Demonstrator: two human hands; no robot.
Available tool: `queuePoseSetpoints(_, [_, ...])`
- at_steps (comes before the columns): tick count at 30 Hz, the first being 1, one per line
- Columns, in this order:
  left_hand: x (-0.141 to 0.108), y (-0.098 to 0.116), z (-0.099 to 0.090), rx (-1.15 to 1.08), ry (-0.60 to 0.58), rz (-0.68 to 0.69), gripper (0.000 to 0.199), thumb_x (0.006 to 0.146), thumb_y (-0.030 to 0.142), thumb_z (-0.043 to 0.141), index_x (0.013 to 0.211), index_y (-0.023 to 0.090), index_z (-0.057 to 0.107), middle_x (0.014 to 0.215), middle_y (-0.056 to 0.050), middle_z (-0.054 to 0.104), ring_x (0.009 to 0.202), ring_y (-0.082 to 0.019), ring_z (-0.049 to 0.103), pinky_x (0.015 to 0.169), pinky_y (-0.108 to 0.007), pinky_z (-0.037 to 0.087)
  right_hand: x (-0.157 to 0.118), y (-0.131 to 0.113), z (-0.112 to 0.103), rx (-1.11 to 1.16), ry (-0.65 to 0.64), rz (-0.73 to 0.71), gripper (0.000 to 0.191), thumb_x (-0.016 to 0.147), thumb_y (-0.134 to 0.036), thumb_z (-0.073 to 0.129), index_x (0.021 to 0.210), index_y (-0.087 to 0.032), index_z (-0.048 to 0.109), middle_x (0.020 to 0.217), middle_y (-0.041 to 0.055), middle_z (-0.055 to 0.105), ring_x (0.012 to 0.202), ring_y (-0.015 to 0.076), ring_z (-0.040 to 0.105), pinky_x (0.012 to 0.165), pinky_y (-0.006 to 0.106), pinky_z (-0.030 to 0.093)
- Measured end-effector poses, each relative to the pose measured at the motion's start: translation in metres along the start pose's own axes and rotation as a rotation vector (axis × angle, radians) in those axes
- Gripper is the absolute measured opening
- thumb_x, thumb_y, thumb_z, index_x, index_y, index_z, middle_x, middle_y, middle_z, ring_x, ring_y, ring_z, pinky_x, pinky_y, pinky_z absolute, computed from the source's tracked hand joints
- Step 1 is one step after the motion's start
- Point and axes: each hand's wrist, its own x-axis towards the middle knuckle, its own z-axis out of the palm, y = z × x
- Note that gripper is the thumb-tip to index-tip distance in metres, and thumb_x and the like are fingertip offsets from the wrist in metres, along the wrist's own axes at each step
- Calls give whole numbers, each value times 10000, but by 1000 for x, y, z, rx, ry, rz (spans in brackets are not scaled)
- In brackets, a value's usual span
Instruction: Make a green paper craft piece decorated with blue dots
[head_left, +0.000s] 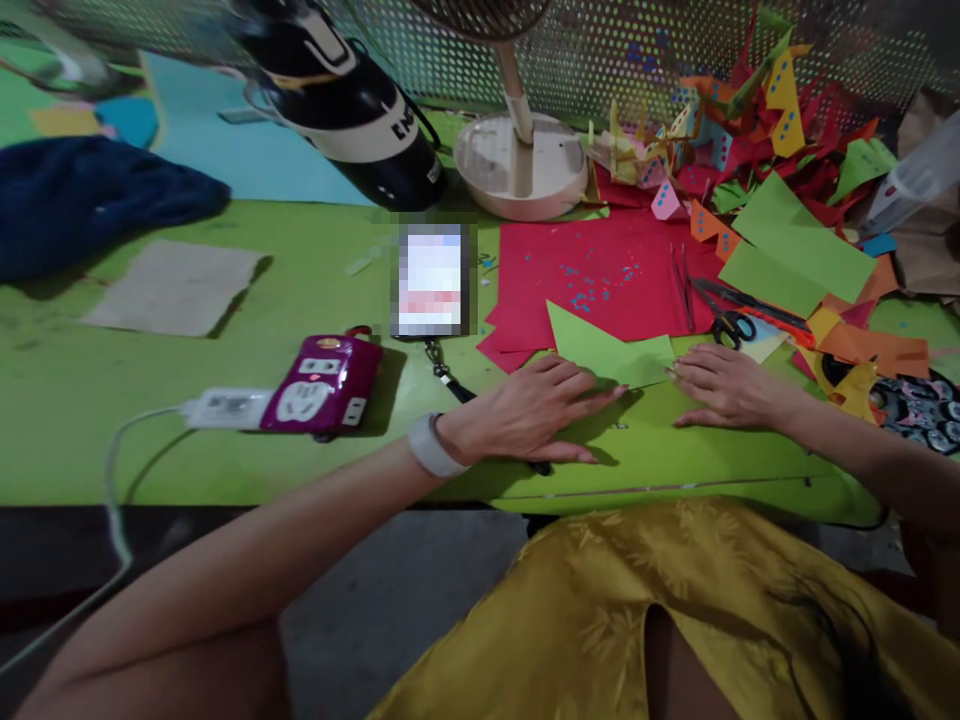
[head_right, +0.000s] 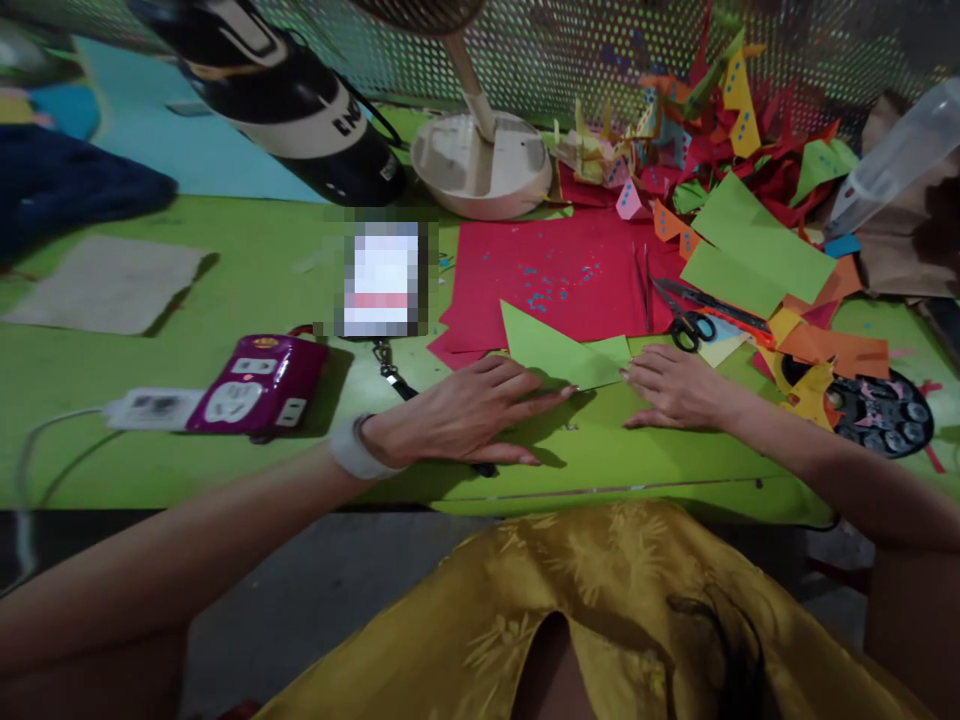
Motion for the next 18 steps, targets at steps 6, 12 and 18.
queuePoseSetpoints(6, [12, 0, -1, 32, 34, 51, 784, 922, 724, 287, 1377, 131, 523, 907, -89, 630, 800, -243, 554, 763, -378, 380, 2, 1, 3, -22, 51, 2, 510, 989, -514, 425, 1045, -102, 720, 1036, 106, 748, 1004, 243, 655, 927, 404, 522])
queuePoseSetpoints(12, [0, -3, -3, -20, 34, 62, 674, 968, 645, 305, 1347, 137, 537, 930, -82, 647, 837, -236, 567, 837, -383, 398, 0, 2, 3, 17, 16, 5, 455, 991, -487, 445, 1052, -128, 718, 1070, 98, 744, 1025, 239, 652, 946, 414, 512])
queuePoseSetpoints(18, [-25, -5, -4, -78, 47, 63, 569, 999, 565, 324, 1303, 145, 560, 996, -94, 683, 882, -228, 591, 882, -373, 426, 0, 2, 5, 49, 36, 3, 447, 992, -476, 448, 1061, -124, 715, 1064, 111, 740, 1036, 239, 646, 953, 424, 510])
